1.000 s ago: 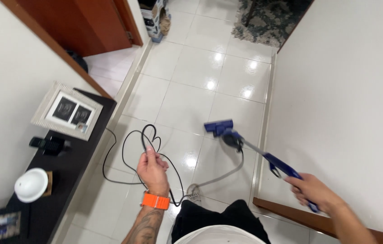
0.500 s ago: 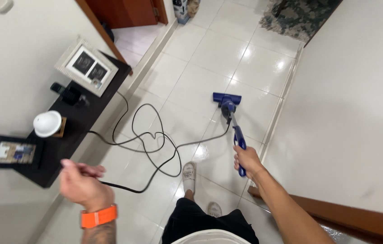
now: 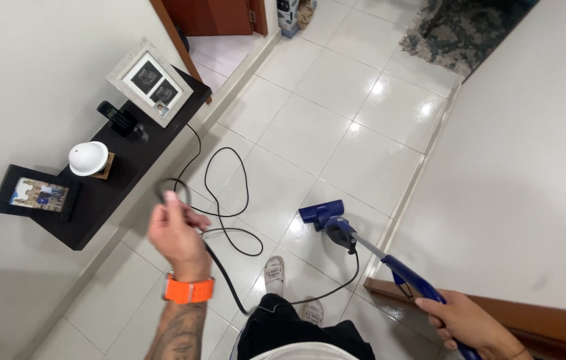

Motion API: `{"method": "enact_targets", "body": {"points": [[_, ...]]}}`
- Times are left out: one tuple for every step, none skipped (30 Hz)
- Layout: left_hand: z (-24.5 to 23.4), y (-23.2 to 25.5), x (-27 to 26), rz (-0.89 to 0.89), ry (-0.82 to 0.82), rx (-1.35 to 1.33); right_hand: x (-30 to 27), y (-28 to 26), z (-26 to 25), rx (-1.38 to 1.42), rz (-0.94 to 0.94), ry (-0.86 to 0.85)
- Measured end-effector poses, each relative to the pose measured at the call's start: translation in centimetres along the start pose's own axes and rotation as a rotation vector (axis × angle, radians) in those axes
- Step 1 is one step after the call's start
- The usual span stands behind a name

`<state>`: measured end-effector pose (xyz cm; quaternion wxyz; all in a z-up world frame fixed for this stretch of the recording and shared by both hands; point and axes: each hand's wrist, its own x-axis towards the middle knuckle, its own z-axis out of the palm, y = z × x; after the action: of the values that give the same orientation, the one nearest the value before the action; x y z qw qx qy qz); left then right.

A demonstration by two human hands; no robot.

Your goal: Vacuuming tiled floors in a home using a corded stick vacuum, moving through a hallway, bedroom, and dining area.

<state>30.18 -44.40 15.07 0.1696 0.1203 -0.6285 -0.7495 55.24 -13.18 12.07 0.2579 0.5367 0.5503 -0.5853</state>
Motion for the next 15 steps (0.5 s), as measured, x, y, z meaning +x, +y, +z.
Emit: {"method": "enact_targets", "body": {"points": [[0.1,-0.2,-0.4,-0.064,-0.026,0.050,0.4,-0.4,-0.2,-0.009,-0.020,0.002],[0.3,-0.3,-0.7,-0.128,-0.053,0.099,0.8,-1.0,-0.4,-0.018,-0.039,0.003],[0.1,-0.9,-0.8,-0.131,-0.049,0.098,0.8,-2.1,-0.1,-0.023,-0.038,0.004],[-0.1,-1.5,-0.8,-0.179,-0.092,0.144,0.9,-3.3,0.3,-0.022,-0.071,0.002],[-0.4,-2.1,-0.7,-0.225,-0.137,0.190,1.0,-4.5,0.7,-0.020,-0.105,0.000],[-0.5,-2.6,-0.7,-0.227,-0.135,0.188,1.3,-5.5,1.1,-0.023,-0.105,0.001],[-0.5,-3.2,-0.5,-0.284,-0.175,0.234,1.7,-6.8,1.5,-0.062,-0.123,0.025],[-0.5,-3.8,-0.2,-0.341,-0.216,0.279,2.1,-8.1,1.9,-0.101,-0.140,0.049],[-0.4,-4.1,0.2,-0.342,-0.214,0.275,2.7,-9.1,2.6,-0.104,-0.141,0.052],[-0.3,-4.5,0.7,-0.402,-0.220,0.269,3.4,-10.1,3.4,-0.114,-0.144,0.067],[-0.2,-5.0,1.1,-0.463,-0.227,0.265,4.1,-11.1,4.2,-0.124,-0.143,0.081],[0.2,-5.5,1.9,-0.466,-0.227,0.264,5.1,-12.0,4.9,-0.125,-0.142,0.083],[0.4,-5.8,2.5,-0.488,-0.236,0.265,6.1,-12.7,5.6,-0.093,-0.161,0.066],[0.7,-6.1,3.1,-0.509,-0.246,0.266,6.9,-13.4,6.2,-0.060,-0.180,0.050],[1.1,-6.1,3.8,-0.509,-0.249,0.266,8.3,-14.0,6.8,-0.057,-0.181,0.052]]}}
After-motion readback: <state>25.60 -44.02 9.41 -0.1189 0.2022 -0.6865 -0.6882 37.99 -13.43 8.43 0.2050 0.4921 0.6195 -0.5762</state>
